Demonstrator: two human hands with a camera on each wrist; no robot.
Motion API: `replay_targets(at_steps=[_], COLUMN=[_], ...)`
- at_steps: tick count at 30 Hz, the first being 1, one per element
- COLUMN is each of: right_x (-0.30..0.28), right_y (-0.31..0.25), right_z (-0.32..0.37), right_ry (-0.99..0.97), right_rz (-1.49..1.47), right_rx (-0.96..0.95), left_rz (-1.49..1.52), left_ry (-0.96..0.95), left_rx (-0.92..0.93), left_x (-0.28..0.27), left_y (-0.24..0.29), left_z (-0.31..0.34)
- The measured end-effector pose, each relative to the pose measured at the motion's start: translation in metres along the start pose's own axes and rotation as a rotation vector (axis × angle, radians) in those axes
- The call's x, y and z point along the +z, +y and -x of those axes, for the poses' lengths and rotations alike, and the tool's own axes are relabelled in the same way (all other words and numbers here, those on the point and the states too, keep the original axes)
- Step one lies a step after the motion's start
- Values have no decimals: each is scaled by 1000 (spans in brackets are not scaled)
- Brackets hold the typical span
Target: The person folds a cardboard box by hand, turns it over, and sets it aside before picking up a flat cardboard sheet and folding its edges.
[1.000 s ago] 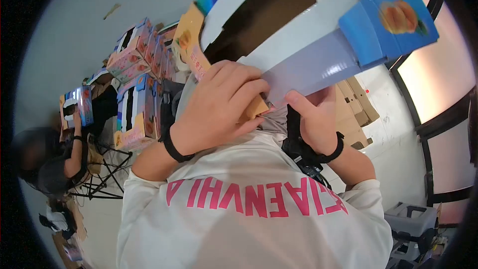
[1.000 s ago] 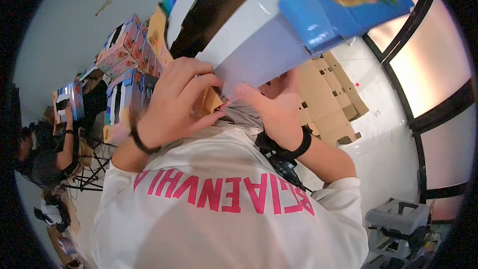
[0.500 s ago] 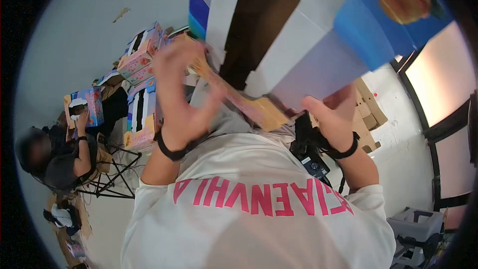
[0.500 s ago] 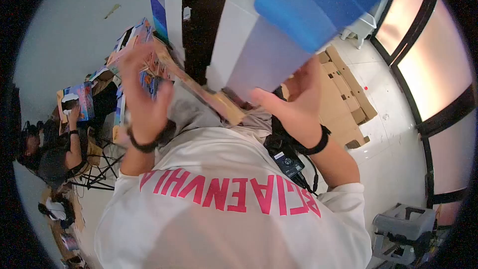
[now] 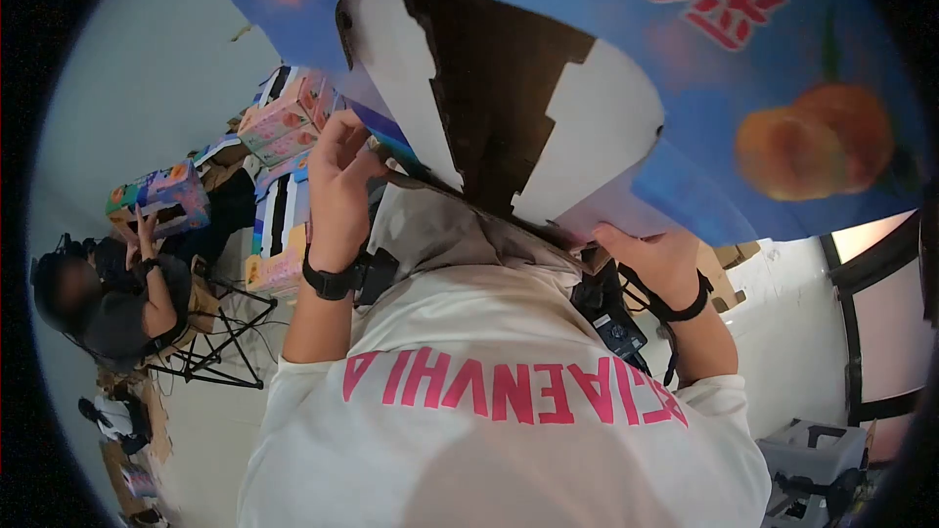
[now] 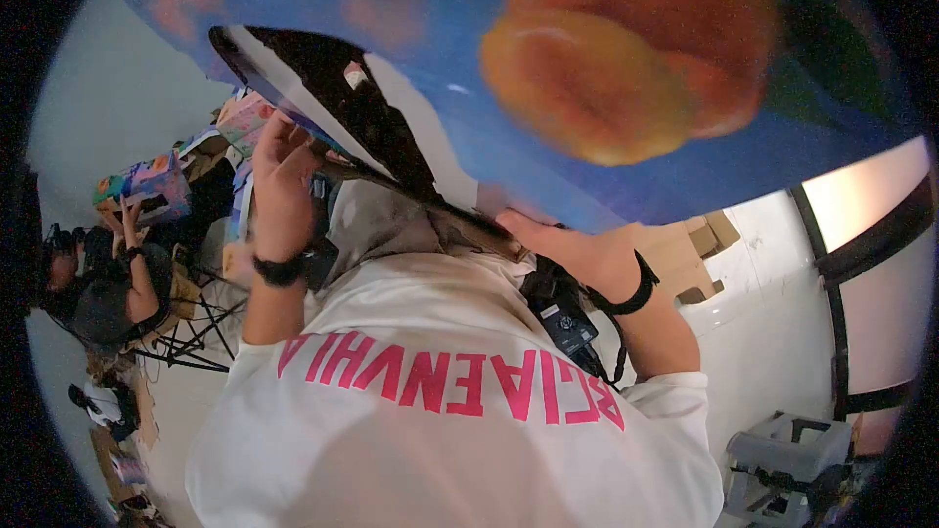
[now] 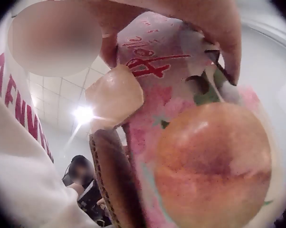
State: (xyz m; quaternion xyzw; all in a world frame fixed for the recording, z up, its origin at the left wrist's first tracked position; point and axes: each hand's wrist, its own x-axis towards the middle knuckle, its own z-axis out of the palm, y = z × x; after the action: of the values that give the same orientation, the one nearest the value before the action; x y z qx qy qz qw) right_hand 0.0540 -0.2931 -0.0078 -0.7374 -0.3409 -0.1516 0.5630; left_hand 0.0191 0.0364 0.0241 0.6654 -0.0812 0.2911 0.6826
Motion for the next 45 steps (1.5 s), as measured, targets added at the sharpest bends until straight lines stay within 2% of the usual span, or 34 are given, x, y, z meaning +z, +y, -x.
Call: replay_targets(at_steps=[3,4,6,9,11,13,14,16,18,19,21,24,28,31,34,36,39,45], right_x=[7,11,7,-2,-12,-25,-27,-30,-31,-31,-32,-34,-33,-31,-31,-30,-25,-18], right_y=[-2,0,8,6,-2,-10,-11,-12,-14,-14,-15,-20,-20,-22,-23,-26,-28,-59], right_z=[0,0,-3,-11,-15,-18,-19,-24,-28,-29,-30,-31,-30,-31,-31,-34,-41,-53], right_ry=[69,117,143,212,224,194,181,158,129,120,107,108,96,105,112,123,113,54], right_rz=[15,-5,-100,-263,-321,-322,-309,-286,-276,-275,-276,-228,-207,-197,-187,-167,-114,-51], right_rx=[-27,-11,31,46,71,133,117,77,35,35,56,74,84,84,81,65,-34,-121], left_rz=[3,-99,-145,-588,-782,-1084,-1095,-1159,-1275,-1298,-1509,-1601,-1618,-1657,-1680,-1662,-1563,-1471], left_ry=[69,78,46,-281,-88,51,48,-23,-159,-87,-195,-253,-361,-358,-380,-373,-327,-319], left_rx=[-19,70,-7,142,497,1001,1143,1291,1292,1280,1179,1252,1086,1024,808,820,1034,1062], left_x=[-3,0,-1,-37,-22,-23,-17,-4,9,15,12,12,25,26,27,26,23,36], left_y=[-12,-16,-6,17,55,88,101,126,146,151,180,188,197,195,206,205,170,160], left_z=[6,9,13,-4,-11,-31,-43,-61,-71,-74,-70,-86,-61,-62,-52,-55,-59,-54])
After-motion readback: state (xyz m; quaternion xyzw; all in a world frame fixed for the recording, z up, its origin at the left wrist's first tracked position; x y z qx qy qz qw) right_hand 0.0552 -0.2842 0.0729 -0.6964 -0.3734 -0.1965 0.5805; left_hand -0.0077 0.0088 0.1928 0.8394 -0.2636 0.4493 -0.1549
